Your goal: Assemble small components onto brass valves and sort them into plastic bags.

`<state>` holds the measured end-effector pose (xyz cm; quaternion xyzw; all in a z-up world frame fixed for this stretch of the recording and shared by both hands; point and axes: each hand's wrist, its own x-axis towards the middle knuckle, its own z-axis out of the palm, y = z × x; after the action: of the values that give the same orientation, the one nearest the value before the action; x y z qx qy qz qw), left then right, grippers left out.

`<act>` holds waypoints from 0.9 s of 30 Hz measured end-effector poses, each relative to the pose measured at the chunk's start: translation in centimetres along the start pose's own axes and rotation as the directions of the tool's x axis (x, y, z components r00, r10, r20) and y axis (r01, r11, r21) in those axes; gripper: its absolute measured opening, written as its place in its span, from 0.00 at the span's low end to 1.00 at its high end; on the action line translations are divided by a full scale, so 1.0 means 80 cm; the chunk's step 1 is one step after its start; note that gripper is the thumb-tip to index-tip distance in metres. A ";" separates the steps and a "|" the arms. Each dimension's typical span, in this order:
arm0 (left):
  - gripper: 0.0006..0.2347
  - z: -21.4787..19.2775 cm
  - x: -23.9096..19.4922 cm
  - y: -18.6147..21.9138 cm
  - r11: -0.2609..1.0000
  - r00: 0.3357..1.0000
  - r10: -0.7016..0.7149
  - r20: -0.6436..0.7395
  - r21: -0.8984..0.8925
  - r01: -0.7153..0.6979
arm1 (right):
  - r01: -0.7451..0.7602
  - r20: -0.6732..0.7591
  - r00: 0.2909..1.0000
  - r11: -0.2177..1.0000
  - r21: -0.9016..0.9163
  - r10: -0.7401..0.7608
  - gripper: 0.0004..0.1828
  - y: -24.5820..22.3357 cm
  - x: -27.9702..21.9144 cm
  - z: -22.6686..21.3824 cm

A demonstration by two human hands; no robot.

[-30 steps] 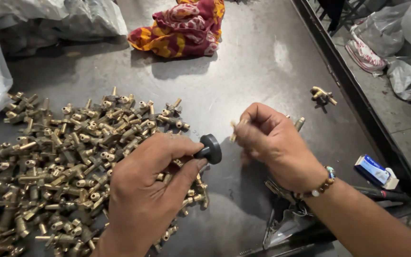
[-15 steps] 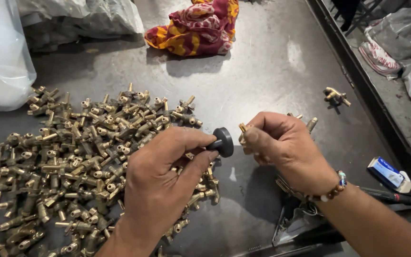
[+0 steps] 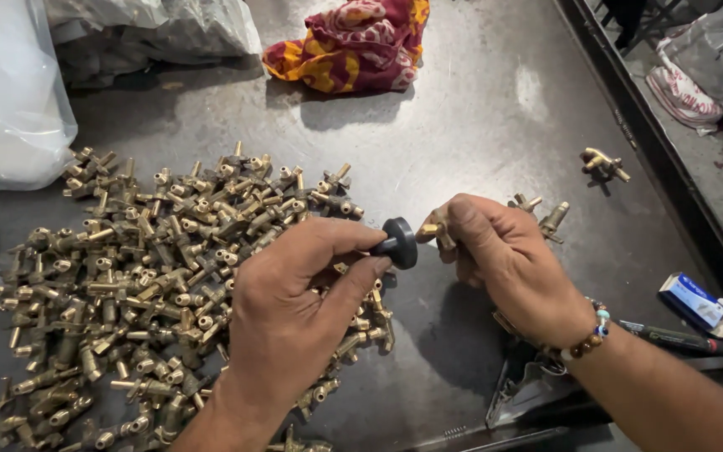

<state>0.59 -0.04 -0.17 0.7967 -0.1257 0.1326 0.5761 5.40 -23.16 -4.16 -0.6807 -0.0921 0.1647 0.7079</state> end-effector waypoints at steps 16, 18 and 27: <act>0.08 0.001 0.000 0.005 0.980 0.987 0.161 0.026 0.116 -0.163 | -0.047 0.066 0.997 0.999 -0.020 0.048 0.16 -0.003 -0.001 0.006; 0.09 0.000 -0.001 0.002 0.958 0.969 0.242 0.041 0.147 -0.246 | 0.016 0.057 0.998 0.998 -0.060 -0.012 0.14 0.004 -0.002 0.003; 0.06 0.003 0.000 -0.005 0.869 0.910 -0.382 0.163 -0.272 0.413 | 0.240 0.148 0.959 0.970 0.025 -0.241 0.08 -0.016 -0.007 0.015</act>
<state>0.74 -0.17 -0.60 0.7143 -0.0074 -0.0511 0.6980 4.56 -22.24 -2.80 -0.6475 -0.2266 0.1283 0.7162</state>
